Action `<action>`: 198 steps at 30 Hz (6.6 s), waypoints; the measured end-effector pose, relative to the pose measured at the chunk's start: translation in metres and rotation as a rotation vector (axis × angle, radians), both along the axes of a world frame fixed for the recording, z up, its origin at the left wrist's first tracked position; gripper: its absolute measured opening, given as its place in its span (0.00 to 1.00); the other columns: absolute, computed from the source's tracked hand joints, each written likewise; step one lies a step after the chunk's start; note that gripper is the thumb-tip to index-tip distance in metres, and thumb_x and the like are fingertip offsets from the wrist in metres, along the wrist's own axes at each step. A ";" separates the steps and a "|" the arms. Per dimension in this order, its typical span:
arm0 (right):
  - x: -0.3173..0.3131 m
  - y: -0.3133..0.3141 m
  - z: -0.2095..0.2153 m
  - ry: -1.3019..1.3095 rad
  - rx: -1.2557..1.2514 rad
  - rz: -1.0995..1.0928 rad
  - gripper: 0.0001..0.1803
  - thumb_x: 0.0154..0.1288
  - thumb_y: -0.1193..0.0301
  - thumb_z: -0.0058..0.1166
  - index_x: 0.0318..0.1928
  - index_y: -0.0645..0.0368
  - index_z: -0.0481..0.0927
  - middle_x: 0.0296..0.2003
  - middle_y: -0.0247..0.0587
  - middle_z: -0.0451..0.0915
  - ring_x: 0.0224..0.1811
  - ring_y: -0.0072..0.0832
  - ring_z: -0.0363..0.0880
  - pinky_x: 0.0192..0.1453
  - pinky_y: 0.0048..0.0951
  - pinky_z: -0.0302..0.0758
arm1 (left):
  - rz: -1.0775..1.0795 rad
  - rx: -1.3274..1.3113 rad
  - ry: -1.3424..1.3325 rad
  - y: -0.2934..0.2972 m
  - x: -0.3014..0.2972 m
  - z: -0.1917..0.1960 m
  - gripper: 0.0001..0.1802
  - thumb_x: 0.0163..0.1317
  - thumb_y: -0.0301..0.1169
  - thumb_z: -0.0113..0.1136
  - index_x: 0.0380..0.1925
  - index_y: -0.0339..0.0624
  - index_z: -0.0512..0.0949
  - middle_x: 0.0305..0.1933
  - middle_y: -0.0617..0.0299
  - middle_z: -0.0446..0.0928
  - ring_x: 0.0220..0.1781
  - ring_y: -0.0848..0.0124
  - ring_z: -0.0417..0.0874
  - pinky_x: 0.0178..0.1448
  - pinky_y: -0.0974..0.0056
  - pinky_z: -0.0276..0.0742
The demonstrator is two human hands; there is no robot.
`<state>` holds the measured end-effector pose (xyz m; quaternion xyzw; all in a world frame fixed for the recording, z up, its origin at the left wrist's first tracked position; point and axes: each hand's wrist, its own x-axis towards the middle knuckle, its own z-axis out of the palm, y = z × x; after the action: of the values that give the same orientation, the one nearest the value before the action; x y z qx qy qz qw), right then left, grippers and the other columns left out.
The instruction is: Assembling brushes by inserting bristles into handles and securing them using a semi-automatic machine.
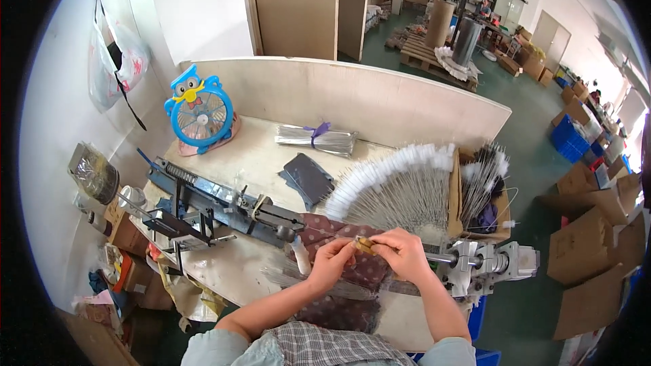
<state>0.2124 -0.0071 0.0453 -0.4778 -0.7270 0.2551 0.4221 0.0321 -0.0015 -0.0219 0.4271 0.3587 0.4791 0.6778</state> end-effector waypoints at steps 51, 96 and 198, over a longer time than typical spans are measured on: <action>-0.085 0.016 0.000 -0.439 0.404 -0.157 0.10 0.51 0.66 0.60 0.37 0.47 0.83 0.38 0.27 0.78 0.46 0.28 0.73 0.48 0.34 0.68 | 0.356 -0.301 -0.408 -0.002 -0.033 0.026 0.07 0.64 0.26 0.52 0.42 0.38 0.73 0.42 0.60 0.77 0.43 0.70 0.80 0.48 0.65 0.76; -0.085 0.018 -0.005 -0.420 0.423 -0.145 0.12 0.48 0.68 0.64 0.38 0.49 0.83 0.39 0.27 0.79 0.46 0.29 0.75 0.47 0.33 0.69 | 0.392 -0.351 -0.524 -0.004 -0.027 0.034 0.01 0.62 0.26 0.54 0.33 0.44 0.74 0.36 0.66 0.77 0.39 0.74 0.79 0.44 0.65 0.75; 0.038 -0.009 0.031 -0.501 0.000 -0.139 0.07 0.52 0.62 0.60 0.27 0.49 0.85 0.23 0.28 0.80 0.32 0.31 0.76 0.37 0.31 0.74 | -0.076 1.118 0.794 0.017 -0.011 0.031 0.14 0.50 0.26 0.65 0.39 0.43 0.80 0.41 0.57 0.80 0.40 0.63 0.82 0.43 0.63 0.77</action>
<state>0.2505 -0.0160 0.0766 -0.5749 -0.7742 0.0989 0.2454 0.0215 0.0150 0.0096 0.8683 0.2635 0.3753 0.1892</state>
